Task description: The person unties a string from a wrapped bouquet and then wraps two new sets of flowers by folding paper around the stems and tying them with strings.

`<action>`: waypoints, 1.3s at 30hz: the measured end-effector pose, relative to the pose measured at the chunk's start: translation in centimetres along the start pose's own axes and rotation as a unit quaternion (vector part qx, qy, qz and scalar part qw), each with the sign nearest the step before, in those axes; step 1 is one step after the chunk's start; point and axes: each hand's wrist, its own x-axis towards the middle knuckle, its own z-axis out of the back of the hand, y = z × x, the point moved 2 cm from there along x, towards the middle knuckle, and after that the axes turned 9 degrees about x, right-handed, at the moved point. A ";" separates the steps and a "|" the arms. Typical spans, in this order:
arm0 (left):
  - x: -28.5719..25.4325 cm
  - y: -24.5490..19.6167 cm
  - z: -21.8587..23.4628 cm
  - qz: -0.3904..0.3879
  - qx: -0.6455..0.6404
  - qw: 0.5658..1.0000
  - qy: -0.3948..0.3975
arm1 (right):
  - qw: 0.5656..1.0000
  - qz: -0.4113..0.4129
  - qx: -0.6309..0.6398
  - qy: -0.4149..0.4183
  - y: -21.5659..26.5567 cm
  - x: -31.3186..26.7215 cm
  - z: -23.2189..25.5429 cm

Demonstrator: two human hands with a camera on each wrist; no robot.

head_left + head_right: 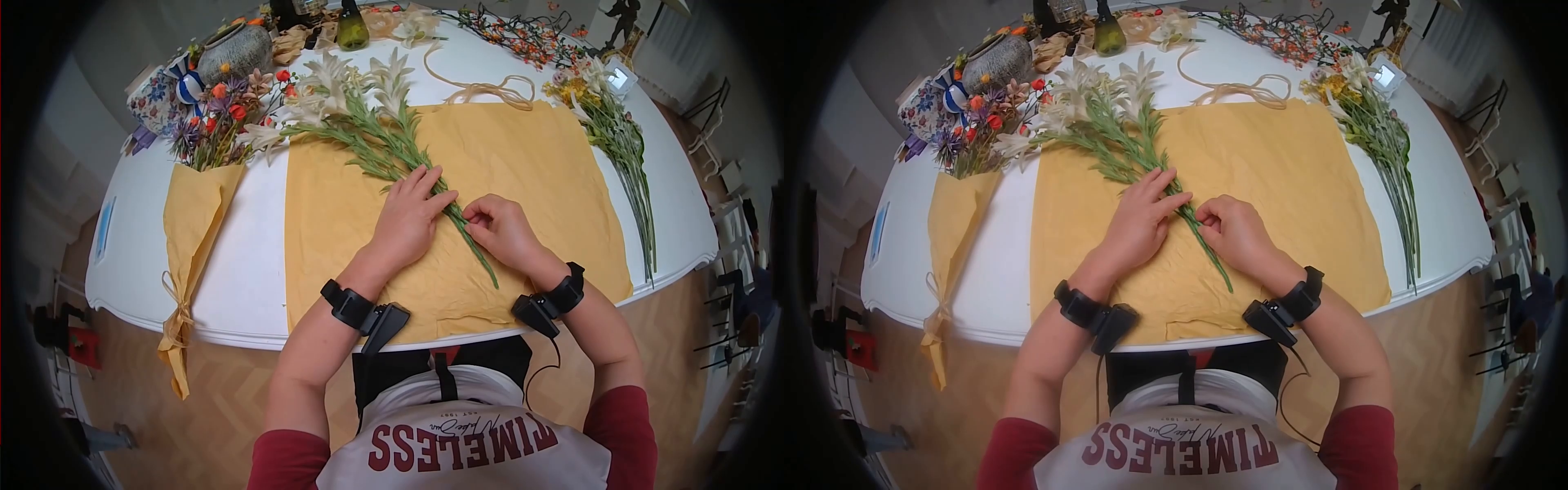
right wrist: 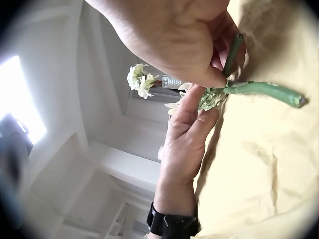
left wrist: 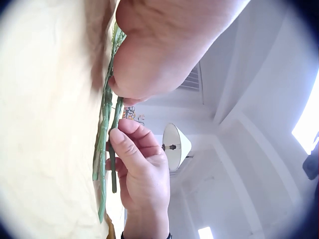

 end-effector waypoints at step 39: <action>0.0 -0.6 0.4 0.034 -0.053 0.991 0.116 | 0.742 -0.280 -0.261 -0.550 -14.8 -11.1 27.9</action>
